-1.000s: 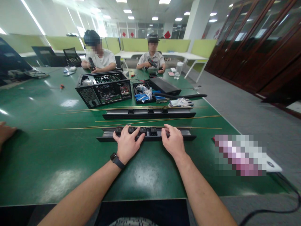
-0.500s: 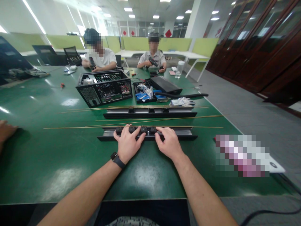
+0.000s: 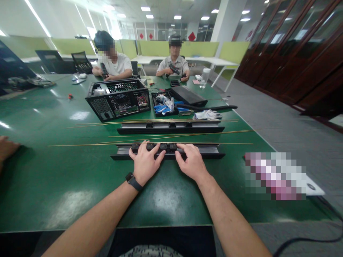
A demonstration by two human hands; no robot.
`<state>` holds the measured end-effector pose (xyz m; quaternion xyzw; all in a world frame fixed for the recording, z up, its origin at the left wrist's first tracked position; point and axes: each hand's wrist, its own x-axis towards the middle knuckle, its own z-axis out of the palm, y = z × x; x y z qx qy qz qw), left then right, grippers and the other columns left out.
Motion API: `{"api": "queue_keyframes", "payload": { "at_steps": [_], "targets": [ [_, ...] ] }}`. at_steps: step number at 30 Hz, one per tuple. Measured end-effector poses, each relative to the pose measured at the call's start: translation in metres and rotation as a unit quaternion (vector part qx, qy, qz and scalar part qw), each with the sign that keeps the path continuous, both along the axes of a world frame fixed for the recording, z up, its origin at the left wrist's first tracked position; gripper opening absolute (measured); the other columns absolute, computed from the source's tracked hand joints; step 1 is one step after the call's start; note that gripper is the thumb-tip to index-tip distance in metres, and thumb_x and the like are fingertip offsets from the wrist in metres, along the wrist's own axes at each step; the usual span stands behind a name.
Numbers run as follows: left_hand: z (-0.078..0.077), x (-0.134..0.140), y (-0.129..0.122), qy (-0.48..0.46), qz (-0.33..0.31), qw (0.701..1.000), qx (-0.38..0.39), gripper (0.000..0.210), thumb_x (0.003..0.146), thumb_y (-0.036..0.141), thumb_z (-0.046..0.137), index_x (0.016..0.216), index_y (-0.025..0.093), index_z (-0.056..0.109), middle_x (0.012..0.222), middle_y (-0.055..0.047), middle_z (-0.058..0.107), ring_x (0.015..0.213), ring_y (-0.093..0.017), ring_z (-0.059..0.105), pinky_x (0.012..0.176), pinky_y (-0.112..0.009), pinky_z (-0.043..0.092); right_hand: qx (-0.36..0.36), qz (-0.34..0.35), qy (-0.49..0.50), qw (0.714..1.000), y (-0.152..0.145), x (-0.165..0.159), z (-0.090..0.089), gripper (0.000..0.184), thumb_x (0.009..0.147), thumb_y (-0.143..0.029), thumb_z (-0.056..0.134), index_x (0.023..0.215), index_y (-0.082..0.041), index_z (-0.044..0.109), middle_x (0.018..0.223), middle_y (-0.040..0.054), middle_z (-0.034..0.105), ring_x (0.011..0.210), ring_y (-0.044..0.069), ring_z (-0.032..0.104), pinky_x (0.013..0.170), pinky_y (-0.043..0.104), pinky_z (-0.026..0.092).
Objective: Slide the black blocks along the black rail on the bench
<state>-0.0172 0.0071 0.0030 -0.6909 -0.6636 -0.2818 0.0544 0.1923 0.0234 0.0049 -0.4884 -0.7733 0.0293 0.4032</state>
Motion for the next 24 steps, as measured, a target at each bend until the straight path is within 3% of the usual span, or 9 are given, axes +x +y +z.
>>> {"api": "queue_keyframes", "payload": {
  "at_steps": [5,13,18,24],
  "targets": [
    [0.001,0.0,0.0,0.001,0.0,1.0,0.001,0.041,0.1,0.057,0.056,0.131,0.036,0.073,0.147,-0.019,0.06,0.143,-0.037,0.049,0.117,-0.073,0.018,-0.001,-0.093,0.018,0.995,0.003,0.011,0.002,0.027,0.098,-0.043,0.056,0.105,-0.023,0.072,0.104,0.0089,0.078,0.1,0.026,0.071,0.098,0.044,0.052],
    [0.001,0.0,0.0,-0.001,-0.004,1.0,0.002,0.04,0.1,0.057,0.057,0.13,0.037,0.073,0.143,-0.019,0.063,0.143,-0.036,0.05,0.116,-0.073,0.019,-0.007,-0.238,0.031,0.971,0.014,0.039,-0.001,0.036,0.093,-0.045,0.056,0.11,-0.019,0.074,0.09,0.0095,0.079,0.089,0.028,0.071,0.092,0.042,0.05],
    [0.0,0.0,0.001,-0.002,-0.003,1.0,0.007,0.039,0.099,0.056,0.058,0.129,0.036,0.074,0.143,-0.018,0.063,0.141,-0.037,0.05,0.116,-0.073,0.019,-0.023,-0.28,0.017,0.96,0.016,0.045,0.0,0.036,0.095,-0.045,0.052,0.098,-0.02,0.077,0.088,0.0102,0.078,0.085,0.025,0.068,0.086,0.038,0.049],
    [0.002,0.0,0.001,-0.004,-0.003,1.0,0.005,0.039,0.099,0.056,0.06,0.128,0.036,0.074,0.145,-0.018,0.062,0.14,-0.038,0.051,0.115,-0.073,0.02,-0.026,-0.309,-0.025,0.95,0.019,0.05,-0.002,0.036,0.096,-0.039,0.048,0.101,-0.019,0.078,0.091,0.0101,0.078,0.086,0.025,0.066,0.085,0.037,0.044]
  ]
}}
